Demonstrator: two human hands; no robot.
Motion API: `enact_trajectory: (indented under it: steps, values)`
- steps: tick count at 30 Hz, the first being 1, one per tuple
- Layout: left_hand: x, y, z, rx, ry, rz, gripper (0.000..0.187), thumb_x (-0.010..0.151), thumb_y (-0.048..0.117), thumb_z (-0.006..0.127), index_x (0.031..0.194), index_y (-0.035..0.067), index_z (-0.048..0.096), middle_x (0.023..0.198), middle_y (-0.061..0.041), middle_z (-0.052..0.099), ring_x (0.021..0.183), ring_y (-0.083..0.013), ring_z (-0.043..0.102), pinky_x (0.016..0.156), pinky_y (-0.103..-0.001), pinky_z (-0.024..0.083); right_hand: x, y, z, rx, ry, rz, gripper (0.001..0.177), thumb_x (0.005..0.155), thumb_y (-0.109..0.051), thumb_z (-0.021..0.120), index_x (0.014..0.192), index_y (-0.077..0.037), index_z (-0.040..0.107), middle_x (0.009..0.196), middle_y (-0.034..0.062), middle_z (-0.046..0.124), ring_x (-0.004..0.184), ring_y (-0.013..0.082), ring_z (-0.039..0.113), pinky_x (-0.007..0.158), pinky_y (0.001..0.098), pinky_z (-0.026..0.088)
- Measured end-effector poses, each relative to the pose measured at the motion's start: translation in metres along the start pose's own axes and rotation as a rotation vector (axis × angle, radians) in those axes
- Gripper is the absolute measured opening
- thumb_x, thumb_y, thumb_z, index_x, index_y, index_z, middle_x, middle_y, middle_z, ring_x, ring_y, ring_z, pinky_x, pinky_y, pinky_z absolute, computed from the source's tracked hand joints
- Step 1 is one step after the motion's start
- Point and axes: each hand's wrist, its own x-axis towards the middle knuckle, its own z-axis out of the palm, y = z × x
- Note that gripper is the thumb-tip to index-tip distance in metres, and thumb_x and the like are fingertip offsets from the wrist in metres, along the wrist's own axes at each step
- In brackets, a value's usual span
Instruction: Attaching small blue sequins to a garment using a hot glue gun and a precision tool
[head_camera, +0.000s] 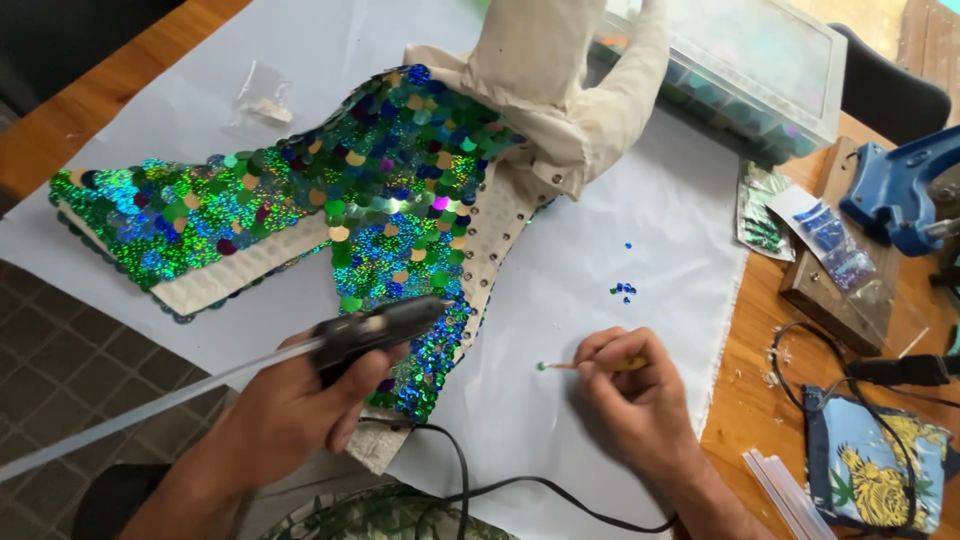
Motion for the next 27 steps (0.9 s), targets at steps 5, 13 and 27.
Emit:
enact_trajectory:
  steps: [5, 13, 27]
  values:
    - [0.015, 0.052, 0.015, 0.667, -0.026, -0.541, 0.047, 0.09, 0.065, 0.05, 0.09, 0.021, 0.067, 0.061, -0.002, 0.061, 0.054, -0.0188, 0.062, 0.059, -0.036, 0.046, 0.005, 0.007, -0.006, 0.191, 0.095, 0.007, 0.021, 0.093, 0.003, 0.064, 0.094, -0.008, 0.048, 0.089, 0.0189, 0.062, 0.059, 0.0199, 0.055, 0.056, 0.0263, 0.048]
    - [0.031, 0.074, 0.028, 0.853, -0.065, -0.602, 0.058, 0.089, 0.07, 0.037, 0.126, 0.036, 0.068, 0.098, -0.004, 0.075, 0.097, -0.0253, 0.07, 0.085, -0.04, 0.049, 0.003, 0.015, -0.008, 0.275, 0.097, 0.012, 0.02, 0.093, 0.005, 0.064, 0.095, -0.008, 0.049, 0.09, 0.0206, 0.062, 0.06, 0.0191, 0.054, 0.055, 0.0272, 0.046]
    - [0.043, 0.065, 0.032, 0.91, -0.084, -0.478, 0.056, 0.094, 0.063, 0.037, 0.127, 0.033, 0.07, 0.098, -0.003, 0.074, 0.1, -0.0263, 0.068, 0.087, -0.04, 0.049, 0.003, 0.013, -0.008, 0.263, 0.09, 0.026, 0.021, 0.094, 0.003, 0.065, 0.095, -0.009, 0.048, 0.09, 0.0186, 0.062, 0.062, 0.0161, 0.054, 0.057, 0.0241, 0.048]
